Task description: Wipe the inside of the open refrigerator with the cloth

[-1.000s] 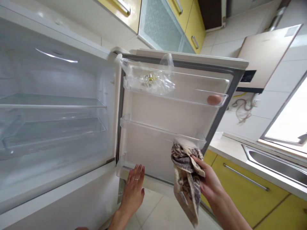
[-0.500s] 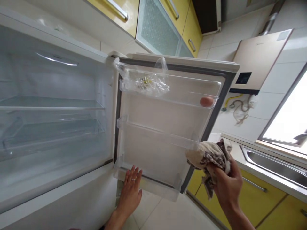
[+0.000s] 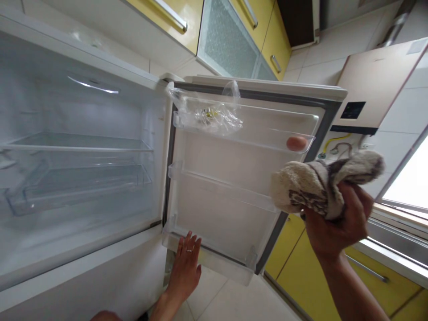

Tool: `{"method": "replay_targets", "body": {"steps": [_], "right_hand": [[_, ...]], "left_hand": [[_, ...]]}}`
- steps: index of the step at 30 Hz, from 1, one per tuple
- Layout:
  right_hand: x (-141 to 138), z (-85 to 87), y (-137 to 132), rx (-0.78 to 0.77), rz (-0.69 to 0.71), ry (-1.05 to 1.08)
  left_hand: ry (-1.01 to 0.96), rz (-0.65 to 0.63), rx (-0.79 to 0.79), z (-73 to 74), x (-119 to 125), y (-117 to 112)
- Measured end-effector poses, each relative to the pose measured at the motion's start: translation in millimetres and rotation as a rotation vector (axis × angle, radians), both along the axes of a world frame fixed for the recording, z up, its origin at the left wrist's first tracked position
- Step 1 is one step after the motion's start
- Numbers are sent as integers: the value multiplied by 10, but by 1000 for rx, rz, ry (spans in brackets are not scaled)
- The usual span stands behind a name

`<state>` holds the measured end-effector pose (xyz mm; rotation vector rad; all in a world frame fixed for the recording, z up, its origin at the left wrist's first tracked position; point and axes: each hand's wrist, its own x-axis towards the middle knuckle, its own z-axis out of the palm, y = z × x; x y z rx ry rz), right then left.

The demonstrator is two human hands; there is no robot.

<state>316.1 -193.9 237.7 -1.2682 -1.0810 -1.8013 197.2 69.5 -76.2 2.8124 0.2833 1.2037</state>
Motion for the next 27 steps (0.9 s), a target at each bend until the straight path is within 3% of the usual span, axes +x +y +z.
{"method": "replay_targets", "body": {"steps": [4,7,13,19,23,27], "right_hand": [[-118,185,304,-416,4,119],[-106,370,571,-559,17,359],[160,774,1208,-953,177,793],[451,880,1853,-1336,442,1225],[524,918,2233,-1484,529,1193],[512,898,2724,-1463,572,1095]], "left_hand": [[20,-10,-9,-16,1,-1],[87,-11,-45,4,-3,-8],[260,28,-71,129,-14,-58],[330,66,-87,178,-22,-96],[297,39,-113,99,-1,-79],[258,13,-138,6,24,-60]]}}
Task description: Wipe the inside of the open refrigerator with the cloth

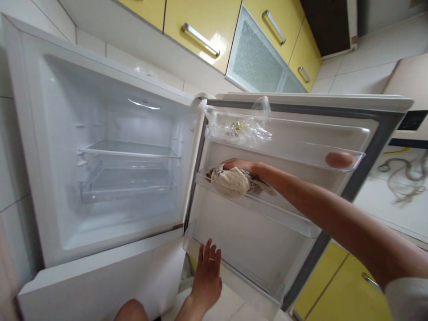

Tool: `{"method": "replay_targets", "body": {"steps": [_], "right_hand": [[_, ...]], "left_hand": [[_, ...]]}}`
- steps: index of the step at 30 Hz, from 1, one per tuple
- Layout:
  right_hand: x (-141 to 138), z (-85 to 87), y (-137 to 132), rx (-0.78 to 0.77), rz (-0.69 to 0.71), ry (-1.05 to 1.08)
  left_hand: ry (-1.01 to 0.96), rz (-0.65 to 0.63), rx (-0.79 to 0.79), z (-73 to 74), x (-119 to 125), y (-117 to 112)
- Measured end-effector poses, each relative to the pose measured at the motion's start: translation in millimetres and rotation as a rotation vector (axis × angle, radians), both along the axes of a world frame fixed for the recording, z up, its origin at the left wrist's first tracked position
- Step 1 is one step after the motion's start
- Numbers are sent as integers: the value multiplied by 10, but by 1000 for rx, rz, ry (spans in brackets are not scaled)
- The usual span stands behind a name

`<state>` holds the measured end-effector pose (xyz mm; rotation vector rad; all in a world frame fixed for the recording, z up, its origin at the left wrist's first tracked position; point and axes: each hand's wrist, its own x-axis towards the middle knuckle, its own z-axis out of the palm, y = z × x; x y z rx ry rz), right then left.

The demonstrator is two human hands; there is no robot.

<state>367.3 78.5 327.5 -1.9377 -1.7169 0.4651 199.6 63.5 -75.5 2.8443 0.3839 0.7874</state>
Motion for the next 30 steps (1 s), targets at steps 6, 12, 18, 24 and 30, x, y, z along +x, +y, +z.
{"method": "replay_targets", "body": {"steps": [6,12,18,24,30], "right_hand": [[-62,-148,562,146,-4,18],[8,-82,266,93,62,2],[133,-14,-284,7,57,-126],[160,-19,-962,74,-27,-397],[102,-73,-1749,205,-118,-844]], "left_hand": [[-76,-14,-12,-79,22,22],[-61,-61,-32,-67,24,87],[-4,-129,-73,10,6,156],[-23,-111,-105,92,13,126],[-5,-89,-91,108,15,101]]}}
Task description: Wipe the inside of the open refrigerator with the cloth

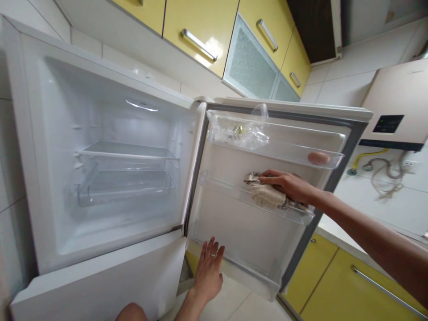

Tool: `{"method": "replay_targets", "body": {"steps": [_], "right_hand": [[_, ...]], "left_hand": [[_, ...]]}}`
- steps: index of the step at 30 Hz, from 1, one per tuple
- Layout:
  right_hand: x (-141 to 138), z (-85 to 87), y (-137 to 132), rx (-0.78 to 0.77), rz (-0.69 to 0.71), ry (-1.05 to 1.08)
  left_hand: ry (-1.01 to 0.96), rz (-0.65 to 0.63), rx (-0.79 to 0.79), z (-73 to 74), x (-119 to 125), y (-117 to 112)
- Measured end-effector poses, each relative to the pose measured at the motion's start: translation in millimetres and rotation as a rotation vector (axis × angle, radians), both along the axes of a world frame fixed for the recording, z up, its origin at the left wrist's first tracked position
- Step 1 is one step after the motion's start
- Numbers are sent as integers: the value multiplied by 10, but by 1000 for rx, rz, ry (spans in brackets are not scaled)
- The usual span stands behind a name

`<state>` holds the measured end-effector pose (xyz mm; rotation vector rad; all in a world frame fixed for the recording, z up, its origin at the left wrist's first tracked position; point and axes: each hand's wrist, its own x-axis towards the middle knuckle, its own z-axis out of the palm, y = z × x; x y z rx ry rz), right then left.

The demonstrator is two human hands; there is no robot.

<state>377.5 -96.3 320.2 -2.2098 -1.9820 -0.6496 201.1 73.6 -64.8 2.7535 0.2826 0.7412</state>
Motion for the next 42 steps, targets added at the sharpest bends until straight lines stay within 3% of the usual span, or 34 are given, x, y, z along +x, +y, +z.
{"method": "replay_targets", "body": {"steps": [2,5,10,14,19,24,29,32,37,42], "right_hand": [[16,-38,-245,90,-77,-193],[75,-80,-509,211,-43,-411],[152,-99,-470,245,11,-563],[135,-77,-63,245,54,-750],[7,-53,653,261,105,-896],[-228,-94,1472,247,101,-790],[-441,-76,1999,215,85,-608],[-473,-43,2007,152,105,-527],[-508,-73,1772,-66,96,-561],[-433,-122,1494,83,86,-768]], "left_hand": [[-4,0,-6,-13,7,-3],[0,-3,-20,-10,13,-8],[14,2,-35,76,9,-50],[25,38,-58,106,38,-102],[-40,26,-110,-44,125,-107],[-36,13,-119,-220,190,-60],[-3,9,-136,-214,181,-49],[6,5,-147,-145,136,-52],[45,-3,-132,-66,53,-26],[60,-14,-89,-101,21,20]]}}
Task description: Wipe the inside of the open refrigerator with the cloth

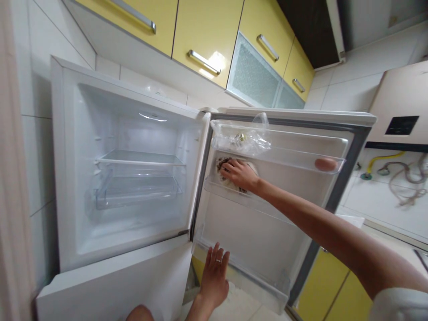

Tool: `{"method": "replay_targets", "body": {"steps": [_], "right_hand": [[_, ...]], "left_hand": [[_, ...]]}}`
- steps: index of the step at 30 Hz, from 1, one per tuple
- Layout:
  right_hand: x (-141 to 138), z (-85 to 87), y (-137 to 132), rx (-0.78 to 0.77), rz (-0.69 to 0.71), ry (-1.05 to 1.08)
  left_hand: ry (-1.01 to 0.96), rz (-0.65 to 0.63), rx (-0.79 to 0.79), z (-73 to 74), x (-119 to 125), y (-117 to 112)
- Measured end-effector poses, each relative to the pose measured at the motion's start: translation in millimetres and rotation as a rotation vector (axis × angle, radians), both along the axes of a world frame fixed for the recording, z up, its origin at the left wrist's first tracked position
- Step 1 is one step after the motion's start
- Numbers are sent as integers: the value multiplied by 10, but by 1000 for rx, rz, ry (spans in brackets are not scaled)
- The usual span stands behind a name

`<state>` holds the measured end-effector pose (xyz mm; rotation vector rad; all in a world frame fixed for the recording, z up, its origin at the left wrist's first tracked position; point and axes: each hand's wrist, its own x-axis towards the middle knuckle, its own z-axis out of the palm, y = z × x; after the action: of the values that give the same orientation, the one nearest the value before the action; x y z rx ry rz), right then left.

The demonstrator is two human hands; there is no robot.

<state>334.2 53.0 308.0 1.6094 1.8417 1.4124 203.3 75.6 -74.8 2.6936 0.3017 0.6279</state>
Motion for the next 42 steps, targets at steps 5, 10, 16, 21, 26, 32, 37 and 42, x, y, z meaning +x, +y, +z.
{"method": "replay_targets", "body": {"steps": [5,10,16,21,26,32,37,42], "right_hand": [[146,49,-458,194,170,-232],[109,130,-1018,252,237,-344],[-23,121,-1604,284,256,-353],[-74,55,-2026,314,285,-286],[-54,-17,-2408,414,465,-156],[-142,-175,-2945,685,447,-84],[-424,-389,-3309,808,340,40],[-563,-667,-3349,754,324,103]], "left_hand": [[31,-14,0,45,-40,44],[93,-13,-9,215,-107,35],[274,26,-1,598,-224,-72],[328,32,18,734,-277,-103],[260,32,26,567,-245,-48],[243,41,11,456,-221,-8],[194,13,-27,504,-240,-13],[339,48,-75,1008,-386,-131]]}}
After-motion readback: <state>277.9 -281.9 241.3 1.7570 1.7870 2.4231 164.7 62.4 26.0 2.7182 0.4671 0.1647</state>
